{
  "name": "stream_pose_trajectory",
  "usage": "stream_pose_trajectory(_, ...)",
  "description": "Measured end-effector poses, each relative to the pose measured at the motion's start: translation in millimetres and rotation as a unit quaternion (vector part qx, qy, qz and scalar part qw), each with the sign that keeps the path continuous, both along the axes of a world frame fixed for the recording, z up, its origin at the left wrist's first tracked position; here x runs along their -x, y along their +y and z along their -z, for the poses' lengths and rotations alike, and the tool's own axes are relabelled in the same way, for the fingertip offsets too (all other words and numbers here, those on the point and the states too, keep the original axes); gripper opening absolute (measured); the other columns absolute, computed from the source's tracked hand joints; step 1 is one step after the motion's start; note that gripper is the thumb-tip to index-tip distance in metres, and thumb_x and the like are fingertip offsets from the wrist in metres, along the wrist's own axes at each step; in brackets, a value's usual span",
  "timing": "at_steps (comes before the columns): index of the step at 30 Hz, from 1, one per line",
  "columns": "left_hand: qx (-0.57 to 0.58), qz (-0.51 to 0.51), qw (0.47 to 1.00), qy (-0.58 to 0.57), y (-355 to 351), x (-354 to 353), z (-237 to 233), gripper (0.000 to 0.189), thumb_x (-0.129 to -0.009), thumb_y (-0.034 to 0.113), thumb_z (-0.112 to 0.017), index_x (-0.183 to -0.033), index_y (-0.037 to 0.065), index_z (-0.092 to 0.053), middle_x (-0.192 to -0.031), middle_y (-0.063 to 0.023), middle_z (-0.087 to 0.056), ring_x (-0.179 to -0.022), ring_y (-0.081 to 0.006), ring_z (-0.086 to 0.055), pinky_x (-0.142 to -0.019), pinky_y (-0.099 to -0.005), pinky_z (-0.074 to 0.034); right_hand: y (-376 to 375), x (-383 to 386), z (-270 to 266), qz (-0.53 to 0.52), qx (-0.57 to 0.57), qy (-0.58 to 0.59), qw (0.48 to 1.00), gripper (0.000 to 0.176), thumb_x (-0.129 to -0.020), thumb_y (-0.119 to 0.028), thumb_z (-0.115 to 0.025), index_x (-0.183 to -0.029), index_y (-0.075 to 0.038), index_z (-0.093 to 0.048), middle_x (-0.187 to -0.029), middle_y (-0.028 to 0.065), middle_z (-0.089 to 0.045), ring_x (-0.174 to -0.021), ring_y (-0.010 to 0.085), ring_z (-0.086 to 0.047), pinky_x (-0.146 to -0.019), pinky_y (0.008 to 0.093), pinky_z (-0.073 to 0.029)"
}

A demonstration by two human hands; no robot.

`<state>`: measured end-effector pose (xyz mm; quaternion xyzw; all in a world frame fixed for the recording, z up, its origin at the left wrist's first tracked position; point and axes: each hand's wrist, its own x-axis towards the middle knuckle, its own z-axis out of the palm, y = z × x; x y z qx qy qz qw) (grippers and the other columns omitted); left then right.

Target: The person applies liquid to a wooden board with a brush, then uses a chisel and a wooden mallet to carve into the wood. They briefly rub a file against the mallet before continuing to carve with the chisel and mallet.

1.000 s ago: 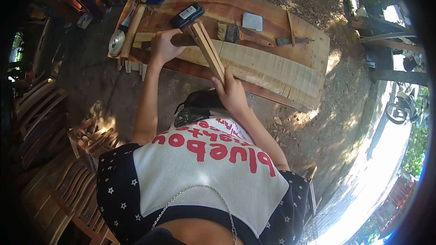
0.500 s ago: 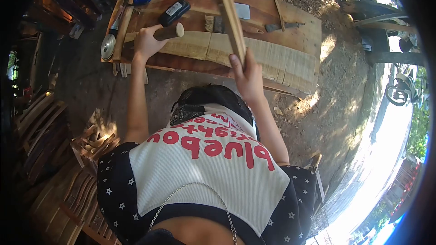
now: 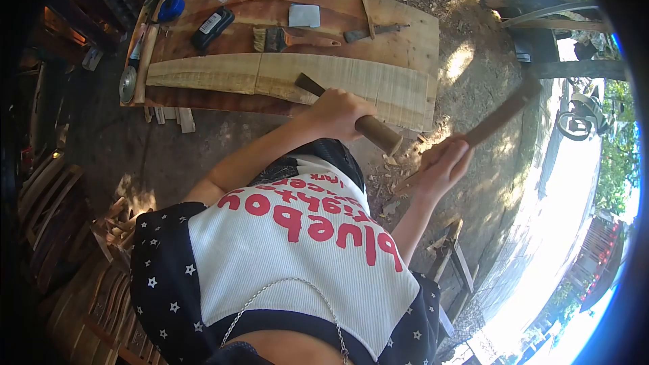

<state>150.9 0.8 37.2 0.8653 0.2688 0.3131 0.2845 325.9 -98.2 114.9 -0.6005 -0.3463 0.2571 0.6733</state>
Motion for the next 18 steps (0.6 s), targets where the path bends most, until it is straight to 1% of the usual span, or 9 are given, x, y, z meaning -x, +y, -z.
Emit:
stream_pose_trajectory(2, 0.011, 0.009, 0.999, 0.048, 3.2, -9.5, 2.9, 0.014, -0.064, 0.021, -0.067, -0.069, 0.012, -0.058, -0.063, -0.0063, -0.06, -0.059, -0.0284, -0.062, -0.054, -0.0396, -0.048, -5.6, -11.4, -3.7, 0.025, -0.033, 0.008, 0.999, 0.026, -0.099, -0.03, -0.039, -0.089, -0.008, -0.046, -0.054, -0.004, -0.037, -0.039, 0.0011, -0.032, -0.032, 0.018, -0.025)
stream_pose_trajectory(4, 0.005, -0.005, 1.0, 0.029, 5.8, -10.4, 1.8, 0.015, -0.064, 0.021, -0.068, -0.07, 0.012, -0.057, -0.064, -0.0064, -0.06, -0.06, -0.0286, -0.062, -0.054, -0.0395, -0.049, -12.8, -13.6, 1.4, 0.11, -0.181, 0.034, 0.977, 0.025, -0.098, -0.03, -0.04, -0.089, -0.008, -0.048, -0.057, -0.0007, -0.041, -0.041, 0.0037, -0.036, -0.036, 0.0212, -0.03)
stream_pose_trajectory(7, -0.01, -0.034, 0.999, -0.008, 6.7, -9.2, -4.0, 0.016, -0.063, 0.02, -0.068, -0.072, 0.011, -0.057, -0.066, -0.0066, -0.061, -0.061, -0.0287, -0.062, -0.054, -0.0393, -0.049, -22.0, -24.8, 76.6, 0.076, -0.153, -0.116, 0.979, 0.023, -0.097, -0.027, -0.043, -0.091, -0.006, -0.05, -0.062, 0.0006, -0.045, -0.046, 0.0056, -0.039, -0.042, 0.0241, -0.034)
stream_pose_trajectory(9, -0.023, -0.053, 0.998, -0.025, 9.8, -4.9, -2.4, 0.017, -0.063, 0.019, -0.068, -0.073, 0.01, -0.057, -0.067, -0.0065, -0.061, -0.062, -0.0286, -0.063, -0.054, -0.0392, -0.049, -29.9, 6.6, 73.8, -0.139, 0.141, -0.22, 0.955, 0.019, -0.096, -0.022, -0.044, -0.091, -0.005, -0.051, -0.066, 0.0002, -0.048, -0.051, 0.0062, -0.042, -0.045, 0.0248, -0.035)
stream_pose_trajectory(12, -0.06, -0.099, 0.992, 0.058, 19.8, 5.8, 9.5, 0.016, -0.062, 0.016, -0.067, -0.074, 0.011, -0.058, -0.067, -0.0068, -0.061, -0.063, -0.0278, -0.063, -0.055, -0.0385, -0.05, -34.6, -3.6, 63.4, -0.116, 0.119, -0.108, 0.98, 0.019, -0.096, -0.021, -0.045, -0.091, -0.004, -0.049, -0.064, -0.0024, -0.045, -0.05, 0.0042, -0.04, -0.044, 0.0227, -0.032)
stream_pose_trajectory(15, -0.052, -0.124, 0.99, 0.045, 25.1, 12.4, 10.9, 0.015, -0.062, 0.016, -0.066, -0.074, 0.011, -0.058, -0.065, -0.0067, -0.061, -0.062, -0.0278, -0.063, -0.055, -0.0386, -0.05, -25.9, -13.8, 42.5, -0.01, -0.025, 0.006, 1.0, 0.021, -0.097, -0.024, -0.043, -0.091, -0.004, -0.049, -0.057, -0.0036, -0.038, -0.047, 0.0019, -0.035, -0.041, 0.0192, -0.027)
stream_pose_trajectory(16, -0.044, -0.138, 0.988, 0.048, 25.3, 14.0, 7.9, 0.013, -0.063, 0.015, -0.065, -0.073, 0.011, -0.058, -0.063, -0.0073, -0.06, -0.061, -0.0285, -0.063, -0.055, -0.0392, -0.049, -22.1, -6.6, 39.6, 0.013, -0.055, 0.047, 0.997, 0.019, -0.095, -0.022, -0.046, -0.092, -0.004, -0.049, -0.053, -0.0014, -0.041, -0.044, 0.0077, -0.039, -0.041, 0.0231, -0.03)
stream_pose_trajectory(17, -0.046, -0.139, 0.988, 0.048, 25.1, 14.6, 6.1, 0.013, -0.063, 0.015, -0.065, -0.073, 0.011, -0.058, -0.063, -0.0073, -0.06, -0.061, -0.0285, -0.063, -0.055, -0.0392, -0.049, -23.7, -2.5, 55.6, 0.012, -0.056, 0.048, 0.997, 0.019, -0.095, -0.022, -0.046, -0.092, -0.004, -0.049, -0.053, -0.0014, -0.041, -0.044, 0.0077, -0.039, -0.041, 0.0231, -0.03)
stream_pose_trajectory(18, -0.045, -0.143, 0.988, 0.033, 24.9, 15.8, 4.2, 0.013, -0.063, 0.015, -0.065, -0.073, 0.011, -0.058, -0.063, -0.0078, -0.06, -0.061, -0.029, -0.062, -0.055, -0.0394, -0.049, -28.3, 0.4, 84.9, -0.08, 0.012, -0.097, 0.992, 0.02, -0.093, -0.023, -0.05, -0.092, -0.003, -0.049, -0.053, 0.0001, -0.043, -0.045, 0.0116, -0.041, -0.043, 0.0253, -0.032)
